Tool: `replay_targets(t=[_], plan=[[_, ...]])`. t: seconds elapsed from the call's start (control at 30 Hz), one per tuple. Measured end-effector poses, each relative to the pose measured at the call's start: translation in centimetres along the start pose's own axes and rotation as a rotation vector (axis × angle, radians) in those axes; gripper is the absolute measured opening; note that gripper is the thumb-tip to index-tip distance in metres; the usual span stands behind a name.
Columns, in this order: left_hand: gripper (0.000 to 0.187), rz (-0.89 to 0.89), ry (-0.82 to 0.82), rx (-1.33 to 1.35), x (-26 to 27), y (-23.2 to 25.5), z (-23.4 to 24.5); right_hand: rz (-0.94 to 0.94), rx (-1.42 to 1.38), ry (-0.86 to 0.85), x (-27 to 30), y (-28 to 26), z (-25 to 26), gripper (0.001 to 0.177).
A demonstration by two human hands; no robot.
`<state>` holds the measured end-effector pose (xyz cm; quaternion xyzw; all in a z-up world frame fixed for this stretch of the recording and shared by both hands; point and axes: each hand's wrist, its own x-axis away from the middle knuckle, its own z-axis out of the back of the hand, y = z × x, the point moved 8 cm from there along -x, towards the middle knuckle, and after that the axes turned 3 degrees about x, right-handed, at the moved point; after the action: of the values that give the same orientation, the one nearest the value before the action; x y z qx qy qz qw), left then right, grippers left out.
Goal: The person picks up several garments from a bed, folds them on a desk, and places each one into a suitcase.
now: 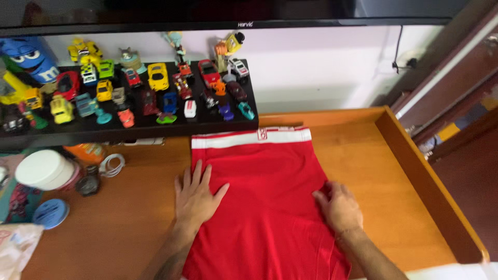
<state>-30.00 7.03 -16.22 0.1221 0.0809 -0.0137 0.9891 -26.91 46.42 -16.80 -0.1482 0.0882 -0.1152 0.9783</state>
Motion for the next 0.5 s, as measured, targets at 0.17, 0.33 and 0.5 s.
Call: replay_targets(t=[0.17,0.33,0.5], plan=[[0.097,-0.015,0.005,0.116,1.2,-0.2,1.3,0.074,0.099,0.235,4.9,-0.4,4.4,0.028],[0.084,-0.194,-0.070,0.027,9.5,2.9,4.0,0.495,-0.123,0.133,12.9,-8.0,3.5,0.015],[0.082,-0.164,-0.272,0.173,16.4,-0.9,5.0,0.417,-0.202,0.232,14.3,-9.2,2.3,0.010]])
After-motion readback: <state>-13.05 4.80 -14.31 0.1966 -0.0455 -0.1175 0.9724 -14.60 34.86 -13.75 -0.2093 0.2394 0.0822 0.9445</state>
